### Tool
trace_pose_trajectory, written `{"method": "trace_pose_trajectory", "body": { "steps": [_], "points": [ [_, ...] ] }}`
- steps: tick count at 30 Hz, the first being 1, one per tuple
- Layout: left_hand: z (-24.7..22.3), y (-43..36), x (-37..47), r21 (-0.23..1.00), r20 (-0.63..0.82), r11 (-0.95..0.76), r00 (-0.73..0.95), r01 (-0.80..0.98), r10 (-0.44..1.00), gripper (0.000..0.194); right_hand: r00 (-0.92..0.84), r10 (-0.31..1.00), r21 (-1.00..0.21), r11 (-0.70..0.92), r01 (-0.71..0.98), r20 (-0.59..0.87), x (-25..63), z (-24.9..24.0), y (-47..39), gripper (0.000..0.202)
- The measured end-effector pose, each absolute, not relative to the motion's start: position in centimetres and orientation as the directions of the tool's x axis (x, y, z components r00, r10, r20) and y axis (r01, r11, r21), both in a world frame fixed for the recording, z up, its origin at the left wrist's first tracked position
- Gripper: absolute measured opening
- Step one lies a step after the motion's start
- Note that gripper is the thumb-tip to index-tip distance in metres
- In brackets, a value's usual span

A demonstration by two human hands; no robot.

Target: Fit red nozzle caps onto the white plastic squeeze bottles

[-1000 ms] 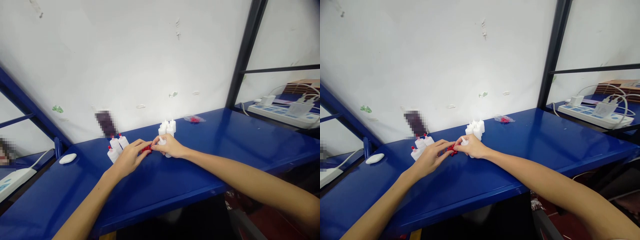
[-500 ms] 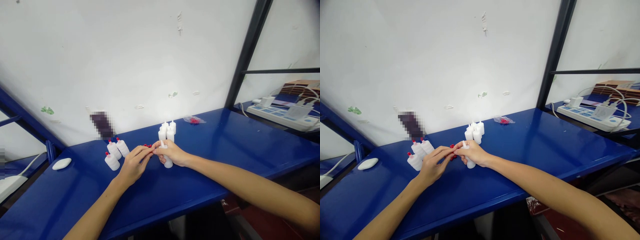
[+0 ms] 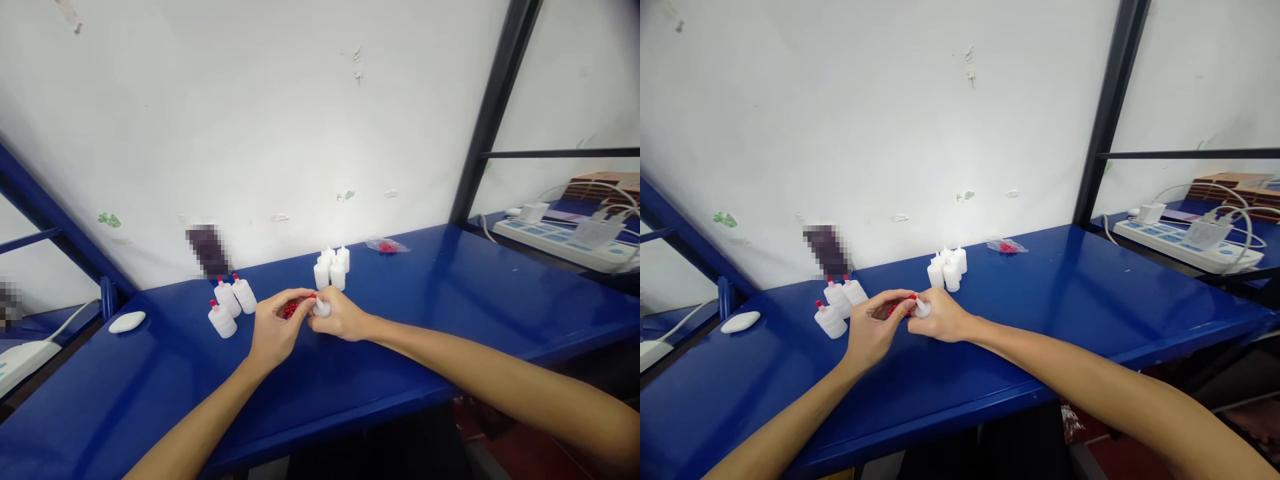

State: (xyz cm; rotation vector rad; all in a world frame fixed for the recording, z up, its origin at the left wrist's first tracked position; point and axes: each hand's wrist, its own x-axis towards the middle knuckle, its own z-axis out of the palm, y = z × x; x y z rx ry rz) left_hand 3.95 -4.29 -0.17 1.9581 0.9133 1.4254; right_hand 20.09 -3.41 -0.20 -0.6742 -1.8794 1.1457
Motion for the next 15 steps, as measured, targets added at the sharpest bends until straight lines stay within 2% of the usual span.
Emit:
{"method": "trace_pose_trajectory", "body": {
  "steps": [4, 8, 15],
  "points": [
    [0.7, -4.5, 3.9, 0.696, 0.604, -0.674, 0.306, 0.246, 0.736, 0.013, -0.552, 0.732, -0.884, 0.466, -0.022, 0.400, 20.4, -0.4, -3.3, 0.021],
    [1.3, -4.6, 3.9, 0.646, 0.609, -0.717, 0.391, 0.260, 0.690, 0.012, -0.575, 0.714, -0.914, 0.358, -0.189, 0.399, 20.7, -0.7, -3.2, 0.034],
    [-0.1, -4.9, 4.8, 0.734, 0.530, -0.657, 0.461, 0.171, 0.712, 0.017, -0.537, 0.758, -0.926, 0.347, -0.148, 0.370, 20.5, -1.0, -3.7, 0.048]
  ]
}}
